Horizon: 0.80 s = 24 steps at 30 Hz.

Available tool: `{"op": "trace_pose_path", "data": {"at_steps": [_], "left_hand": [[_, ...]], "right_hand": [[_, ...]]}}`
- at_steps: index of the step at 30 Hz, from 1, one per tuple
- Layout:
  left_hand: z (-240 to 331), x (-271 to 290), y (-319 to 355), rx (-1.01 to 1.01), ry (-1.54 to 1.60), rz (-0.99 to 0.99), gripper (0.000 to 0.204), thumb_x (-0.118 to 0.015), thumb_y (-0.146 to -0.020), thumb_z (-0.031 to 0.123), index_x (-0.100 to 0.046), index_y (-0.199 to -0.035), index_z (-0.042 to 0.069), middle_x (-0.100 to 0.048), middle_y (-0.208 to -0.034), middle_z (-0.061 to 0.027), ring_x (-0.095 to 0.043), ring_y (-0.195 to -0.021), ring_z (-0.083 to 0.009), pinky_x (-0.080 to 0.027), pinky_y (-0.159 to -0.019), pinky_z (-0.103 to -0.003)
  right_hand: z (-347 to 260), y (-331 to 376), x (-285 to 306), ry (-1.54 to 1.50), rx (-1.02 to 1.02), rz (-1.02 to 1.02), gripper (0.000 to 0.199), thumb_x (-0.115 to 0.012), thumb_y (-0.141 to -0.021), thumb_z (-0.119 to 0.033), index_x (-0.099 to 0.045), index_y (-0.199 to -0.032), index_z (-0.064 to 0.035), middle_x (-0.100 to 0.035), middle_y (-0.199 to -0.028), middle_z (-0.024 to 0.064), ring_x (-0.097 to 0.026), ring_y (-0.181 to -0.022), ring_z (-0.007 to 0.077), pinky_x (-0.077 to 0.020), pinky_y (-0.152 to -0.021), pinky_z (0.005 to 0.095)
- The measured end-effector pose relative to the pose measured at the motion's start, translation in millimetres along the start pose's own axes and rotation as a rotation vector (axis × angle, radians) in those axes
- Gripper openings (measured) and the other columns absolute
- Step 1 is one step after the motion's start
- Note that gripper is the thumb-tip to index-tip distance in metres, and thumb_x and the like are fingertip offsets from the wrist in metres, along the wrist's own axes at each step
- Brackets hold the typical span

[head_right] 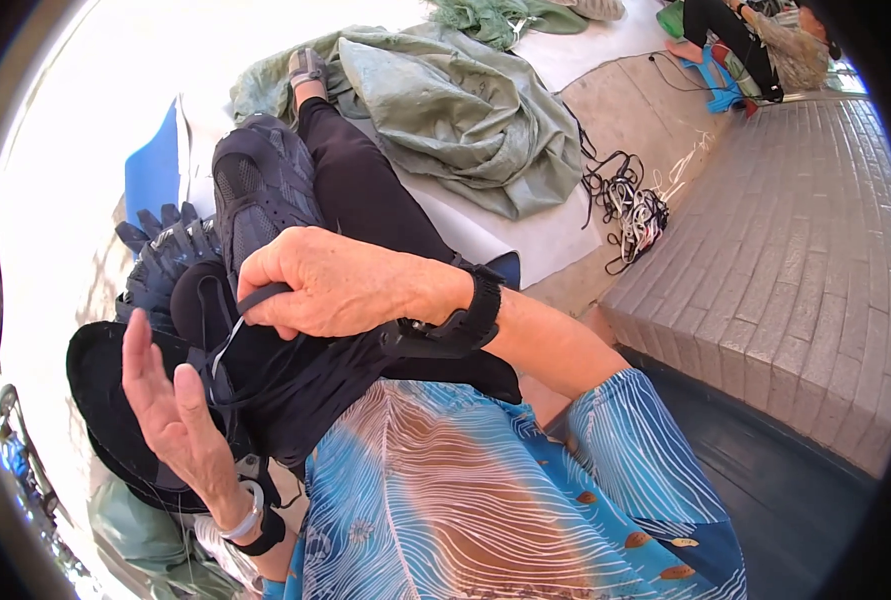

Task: Manually threading a strap or lace through a shoe component.

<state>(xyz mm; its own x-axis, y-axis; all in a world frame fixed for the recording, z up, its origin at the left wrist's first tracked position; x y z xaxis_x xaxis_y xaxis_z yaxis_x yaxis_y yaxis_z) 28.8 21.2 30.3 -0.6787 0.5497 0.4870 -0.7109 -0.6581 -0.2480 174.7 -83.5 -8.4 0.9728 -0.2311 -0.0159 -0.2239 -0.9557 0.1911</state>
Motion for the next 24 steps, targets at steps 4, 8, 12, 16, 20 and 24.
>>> {"op": "trace_pose_path", "data": {"at_steps": [4,8,12,16,20,24], "left_hand": [[-12.7,-51.1,-2.5,0.209,0.297,-0.27,0.042,-0.051,-0.096,0.025,-0.049,-0.127,-0.002,-0.058,-0.115,-0.0135,-0.057,-0.105,-0.0197,-0.044,-0.094,-0.031],[-40.6,-62.6,9.6,0.567,0.546,-0.4,0.027,-0.053,-0.096,0.025,-0.057,-0.108,0.001,-0.051,-0.071,0.0029,-0.043,-0.057,-0.0028,-0.033,-0.051,-0.017],[-52.2,-50.6,16.1,0.642,0.5,-0.361,0.019,-0.056,-0.096,0.023,-0.057,-0.093,0.004,-0.037,-0.06,0.0089,-0.027,-0.047,0.0009,-0.02,-0.041,-0.017],[-62.5,-34.6,14.3,0.532,0.237,-0.31,0.022,-0.057,-0.095,0.022,-0.057,-0.088,0.002,-0.042,-0.066,0.0068,-0.034,-0.054,-0.001,-0.025,-0.047,-0.019],[-51.6,-34.3,10.7,0.34,-0.179,-0.398,0.016,-0.057,-0.094,0.017,-0.057,-0.09,0.001,-0.054,-0.078,-0.0001,-0.052,-0.071,-0.0118,-0.041,-0.063,-0.029],[-25.1,-45.6,2.2,0.169,-0.029,-0.327,0.022,-0.057,-0.092,0.015,-0.056,-0.106,-0.001,-0.06,-0.106,-0.0083,-0.057,-0.099,-0.0195,-0.044,-0.088,-0.035]], "right_hand": [[-8.8,-6.3,-5.8,-0.027,0.068,-0.006,0.018,-0.057,-0.082,-0.009,-0.064,-0.091,0.005,-0.062,-0.063,0.0087,-0.059,-0.057,0.0141,-0.0469,-0.056,0.0302],[14.3,-7.6,3.6,-0.126,0.001,0.003,0.017,-0.058,-0.082,-0.011,-0.065,-0.088,0.0035,-0.062,-0.064,0.0053,-0.057,-0.057,0.0104,-0.0451,-0.054,0.0267],[30.4,-2.9,19.7,-0.144,-0.096,-0.01,0.016,-0.059,-0.085,-0.014,-0.065,-0.087,0.0016,-0.06,-0.063,0.0014,-0.048,-0.052,0.0056,-0.038,-0.048,0.021],[46.9,3.1,25.5,-0.343,-0.195,0.004,0.015,-0.059,-0.088,-0.013,-0.064,-0.089,0.0008,-0.061,-0.066,0.0013,-0.043,-0.048,0.0031,-0.0322,-0.042,0.0185],[45.2,2.8,20.2,-0.398,-0.217,0.002,0.014,-0.057,-0.09,-0.01,-0.063,-0.096,0.0016,-0.061,-0.067,0.0008,-0.042,-0.047,0.0027,-0.0333,-0.042,0.0187],[34.1,-3.1,11.1,-0.282,-0.154,-0.042,0.015,-0.057,-0.089,-0.012,-0.063,-0.094,0.0018,-0.061,-0.067,0.002,-0.043,-0.047,0.0034,-0.0342,-0.043,0.0191]]}}
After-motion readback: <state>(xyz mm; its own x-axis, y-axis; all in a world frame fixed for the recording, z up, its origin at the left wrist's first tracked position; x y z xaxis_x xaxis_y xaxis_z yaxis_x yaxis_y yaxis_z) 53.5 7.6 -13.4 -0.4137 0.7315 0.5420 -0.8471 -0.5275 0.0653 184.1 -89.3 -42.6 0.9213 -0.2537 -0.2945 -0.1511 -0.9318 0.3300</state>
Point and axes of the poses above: each hand's wrist, its own y-axis away from the middle knuckle, its own x-axis out of the back of the hand, z = x × y, the point moved 6 cm from there along -y, towards the middle knuckle
